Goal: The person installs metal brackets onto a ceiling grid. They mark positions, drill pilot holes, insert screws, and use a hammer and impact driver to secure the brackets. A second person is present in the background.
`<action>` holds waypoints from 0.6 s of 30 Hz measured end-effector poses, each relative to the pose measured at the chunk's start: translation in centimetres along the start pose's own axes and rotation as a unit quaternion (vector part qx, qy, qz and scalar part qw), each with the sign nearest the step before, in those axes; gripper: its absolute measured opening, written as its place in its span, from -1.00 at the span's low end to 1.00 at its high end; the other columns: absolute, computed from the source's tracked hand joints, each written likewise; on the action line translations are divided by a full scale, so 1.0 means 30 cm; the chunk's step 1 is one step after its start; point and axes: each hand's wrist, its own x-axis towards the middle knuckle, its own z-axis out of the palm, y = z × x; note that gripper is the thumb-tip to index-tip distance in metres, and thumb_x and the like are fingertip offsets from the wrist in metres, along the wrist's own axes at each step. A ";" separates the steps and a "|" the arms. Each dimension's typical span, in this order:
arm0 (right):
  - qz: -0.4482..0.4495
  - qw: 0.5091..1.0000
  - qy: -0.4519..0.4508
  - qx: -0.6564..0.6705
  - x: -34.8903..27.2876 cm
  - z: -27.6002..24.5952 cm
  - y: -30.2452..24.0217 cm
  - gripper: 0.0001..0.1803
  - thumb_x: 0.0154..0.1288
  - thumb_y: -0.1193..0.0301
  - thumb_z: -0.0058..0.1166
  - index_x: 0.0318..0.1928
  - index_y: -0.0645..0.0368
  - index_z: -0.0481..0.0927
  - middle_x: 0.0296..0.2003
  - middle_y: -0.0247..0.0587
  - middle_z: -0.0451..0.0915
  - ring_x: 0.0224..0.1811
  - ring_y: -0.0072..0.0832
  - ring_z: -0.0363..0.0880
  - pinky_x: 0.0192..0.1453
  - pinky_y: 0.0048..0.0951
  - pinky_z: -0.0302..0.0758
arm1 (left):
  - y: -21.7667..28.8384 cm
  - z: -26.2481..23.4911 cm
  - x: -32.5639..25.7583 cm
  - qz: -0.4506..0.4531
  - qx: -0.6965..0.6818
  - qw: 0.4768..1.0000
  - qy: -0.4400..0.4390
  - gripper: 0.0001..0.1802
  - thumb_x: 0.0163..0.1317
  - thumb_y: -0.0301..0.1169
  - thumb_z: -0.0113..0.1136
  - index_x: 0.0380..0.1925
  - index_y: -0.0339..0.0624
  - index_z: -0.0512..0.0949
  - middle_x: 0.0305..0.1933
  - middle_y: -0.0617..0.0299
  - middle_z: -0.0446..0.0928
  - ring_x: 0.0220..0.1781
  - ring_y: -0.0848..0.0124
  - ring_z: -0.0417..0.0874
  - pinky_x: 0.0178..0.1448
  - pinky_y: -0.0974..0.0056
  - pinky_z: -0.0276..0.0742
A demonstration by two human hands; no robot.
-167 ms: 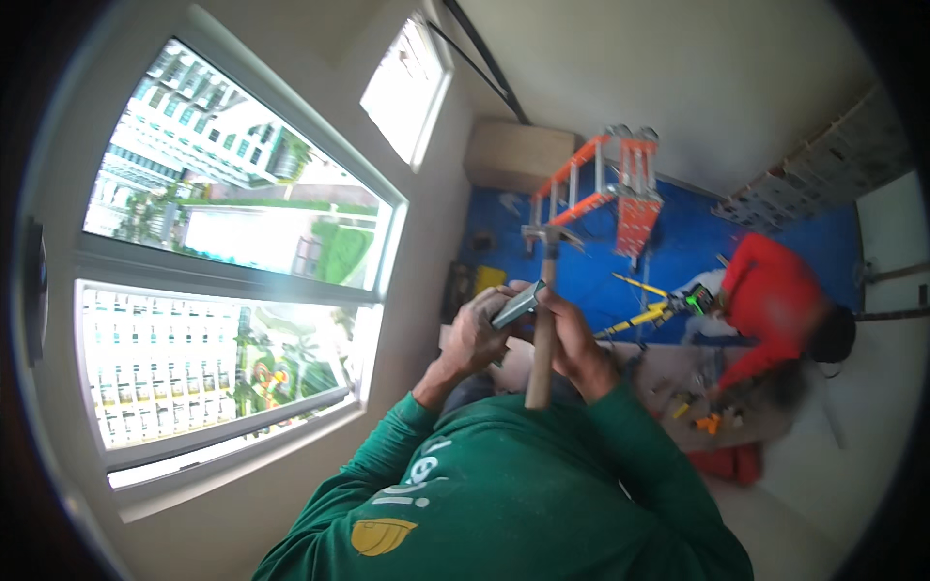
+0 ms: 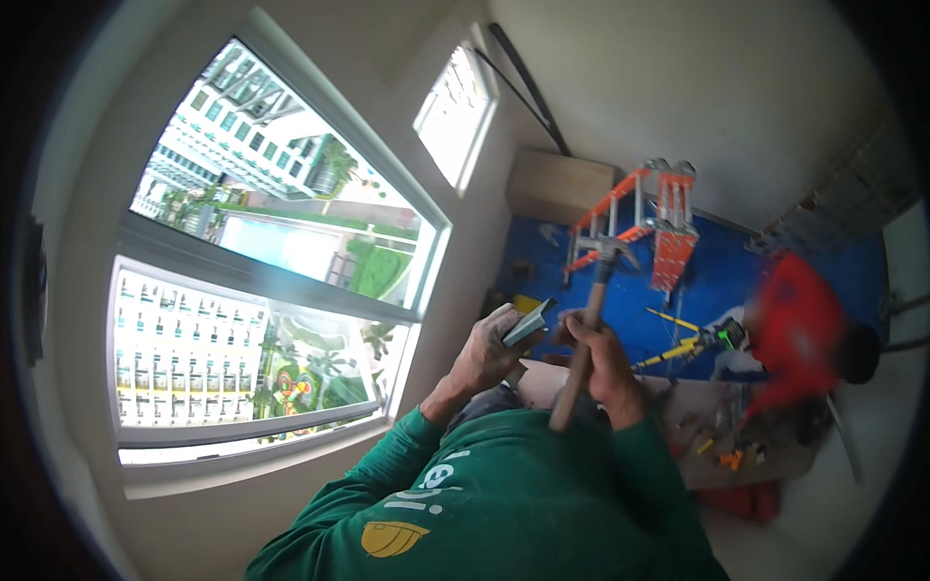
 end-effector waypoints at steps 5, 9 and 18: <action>-0.153 0.975 0.041 -0.157 -0.071 0.070 -0.012 -0.83 0.41 0.49 0.24 -0.04 0.18 0.57 -0.43 -0.40 0.47 -0.59 -0.61 0.41 -0.43 -0.42 0.54 | 0.090 -0.189 0.026 0.094 0.093 0.991 -0.033 -0.80 0.29 -0.48 0.38 -0.10 -0.25 0.66 -0.15 0.03 0.62 -0.20 -0.06 0.74 -0.15 -0.01 0.64; -0.256 0.928 0.099 -0.252 -0.133 0.141 -0.031 -0.78 0.34 0.59 0.23 -0.02 0.25 0.62 -0.38 -0.25 0.60 -0.50 -0.41 0.57 -0.34 -0.39 0.54 | 0.212 -0.242 0.107 0.197 0.132 0.969 -0.073 -0.71 0.18 -0.59 0.33 -0.06 -0.22 0.65 -0.10 0.06 0.64 -0.12 -0.07 0.77 -0.09 -0.03 0.70; -0.418 0.803 0.173 -0.387 -0.314 0.179 -0.013 -0.81 0.40 0.44 0.27 -0.06 0.28 0.73 -0.25 -0.13 0.79 -0.21 -0.47 0.76 -0.10 -0.34 0.65 | 0.342 -0.201 0.177 0.429 0.193 0.877 -0.103 -0.78 0.21 -0.43 0.41 -0.14 -0.17 0.69 -0.10 0.18 0.64 -0.08 0.17 0.74 -0.06 0.10 0.67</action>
